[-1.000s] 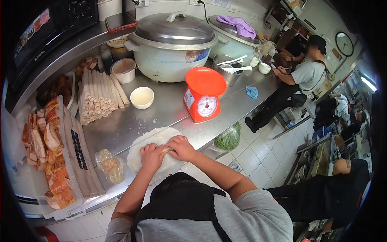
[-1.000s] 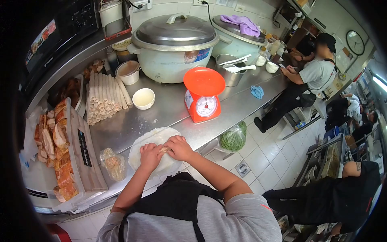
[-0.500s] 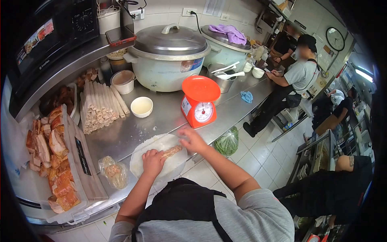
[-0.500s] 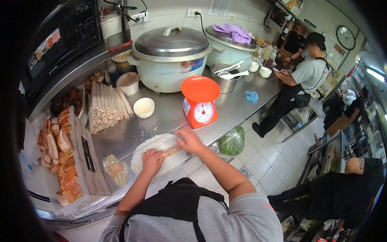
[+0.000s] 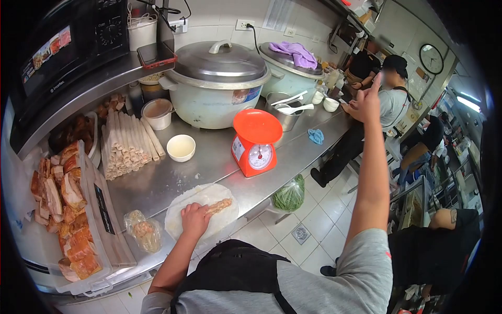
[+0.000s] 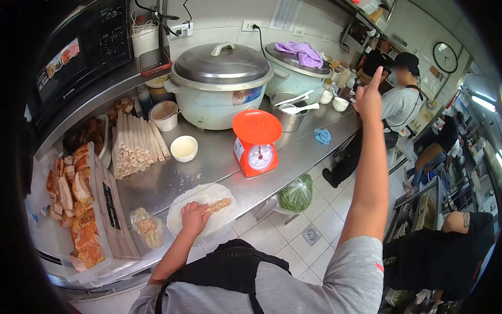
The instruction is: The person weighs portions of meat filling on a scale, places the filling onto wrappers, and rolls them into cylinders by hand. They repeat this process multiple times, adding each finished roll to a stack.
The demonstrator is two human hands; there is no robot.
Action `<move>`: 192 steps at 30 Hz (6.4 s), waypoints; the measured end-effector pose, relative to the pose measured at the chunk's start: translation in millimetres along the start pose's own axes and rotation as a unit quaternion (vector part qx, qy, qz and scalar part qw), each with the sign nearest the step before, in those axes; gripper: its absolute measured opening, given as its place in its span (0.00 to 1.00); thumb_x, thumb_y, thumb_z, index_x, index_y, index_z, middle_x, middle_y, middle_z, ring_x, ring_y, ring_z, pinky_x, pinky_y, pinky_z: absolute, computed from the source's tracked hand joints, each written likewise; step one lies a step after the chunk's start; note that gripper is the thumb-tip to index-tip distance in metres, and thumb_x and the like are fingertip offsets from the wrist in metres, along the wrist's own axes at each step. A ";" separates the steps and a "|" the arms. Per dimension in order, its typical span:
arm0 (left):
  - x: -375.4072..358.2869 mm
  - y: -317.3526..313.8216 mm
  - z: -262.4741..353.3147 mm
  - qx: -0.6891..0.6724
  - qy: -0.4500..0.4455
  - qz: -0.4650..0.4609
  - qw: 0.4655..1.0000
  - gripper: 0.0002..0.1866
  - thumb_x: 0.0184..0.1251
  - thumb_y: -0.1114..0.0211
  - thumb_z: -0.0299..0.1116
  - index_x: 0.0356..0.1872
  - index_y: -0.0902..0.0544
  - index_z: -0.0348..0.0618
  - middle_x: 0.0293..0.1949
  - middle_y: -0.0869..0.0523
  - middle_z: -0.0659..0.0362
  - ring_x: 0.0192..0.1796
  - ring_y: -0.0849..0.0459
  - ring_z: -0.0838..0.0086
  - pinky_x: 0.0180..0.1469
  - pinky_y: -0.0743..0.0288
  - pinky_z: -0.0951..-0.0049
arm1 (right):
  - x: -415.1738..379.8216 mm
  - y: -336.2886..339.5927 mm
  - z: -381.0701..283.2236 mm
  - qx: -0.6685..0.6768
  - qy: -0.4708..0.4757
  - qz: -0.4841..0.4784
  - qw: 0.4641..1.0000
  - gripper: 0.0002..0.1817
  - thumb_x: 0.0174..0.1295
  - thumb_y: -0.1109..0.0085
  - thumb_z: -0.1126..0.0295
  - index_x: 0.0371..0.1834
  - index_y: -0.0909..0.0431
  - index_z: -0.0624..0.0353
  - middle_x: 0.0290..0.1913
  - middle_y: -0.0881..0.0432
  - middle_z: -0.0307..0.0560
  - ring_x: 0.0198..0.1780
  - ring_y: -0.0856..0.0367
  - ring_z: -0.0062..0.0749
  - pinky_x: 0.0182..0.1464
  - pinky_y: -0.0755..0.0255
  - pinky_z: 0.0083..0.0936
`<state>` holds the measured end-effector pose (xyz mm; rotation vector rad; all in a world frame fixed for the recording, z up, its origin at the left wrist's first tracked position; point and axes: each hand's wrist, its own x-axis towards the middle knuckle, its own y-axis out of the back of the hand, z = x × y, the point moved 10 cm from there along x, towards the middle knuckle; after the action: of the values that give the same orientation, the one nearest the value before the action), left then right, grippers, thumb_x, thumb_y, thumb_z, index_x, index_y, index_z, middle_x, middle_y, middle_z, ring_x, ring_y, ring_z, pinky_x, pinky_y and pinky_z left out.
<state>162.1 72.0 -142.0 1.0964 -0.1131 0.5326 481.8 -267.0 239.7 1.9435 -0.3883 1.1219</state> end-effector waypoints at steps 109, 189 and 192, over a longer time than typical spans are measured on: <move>-39.7 27.4 -47.0 -0.030 0.029 -0.037 0.998 0.19 0.49 0.35 0.38 0.44 0.22 0.49 0.42 0.26 0.61 0.49 0.32 0.66 0.51 0.43 0.64 | -436.8 -216.4 -326.3 0.297 0.286 -0.560 0.719 0.16 0.46 0.37 0.60 0.40 0.22 0.48 0.41 0.26 0.40 0.48 0.30 0.37 0.52 0.41 0.35; -74.0 76.0 -63.1 0.049 0.119 0.059 0.990 0.19 0.42 0.31 0.40 0.41 0.18 0.53 0.41 0.25 0.66 0.47 0.34 0.68 0.51 0.46 0.65 | -435.7 -210.3 -320.3 0.276 0.345 -0.495 0.748 0.17 0.44 0.37 0.58 0.38 0.20 0.48 0.38 0.25 0.38 0.46 0.31 0.34 0.51 0.43 0.33; -59.2 58.1 -50.2 0.053 0.101 0.013 0.993 0.22 0.42 0.31 0.42 0.43 0.19 0.52 0.40 0.24 0.66 0.47 0.33 0.68 0.50 0.45 0.64 | -439.1 -221.0 -317.0 0.276 0.343 -0.535 0.721 0.17 0.43 0.36 0.59 0.39 0.20 0.48 0.39 0.26 0.38 0.47 0.31 0.34 0.51 0.43 0.33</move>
<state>75.2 114.7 -138.2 1.1383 0.0774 0.6765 196.6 56.4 -155.6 1.5420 1.4557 1.0392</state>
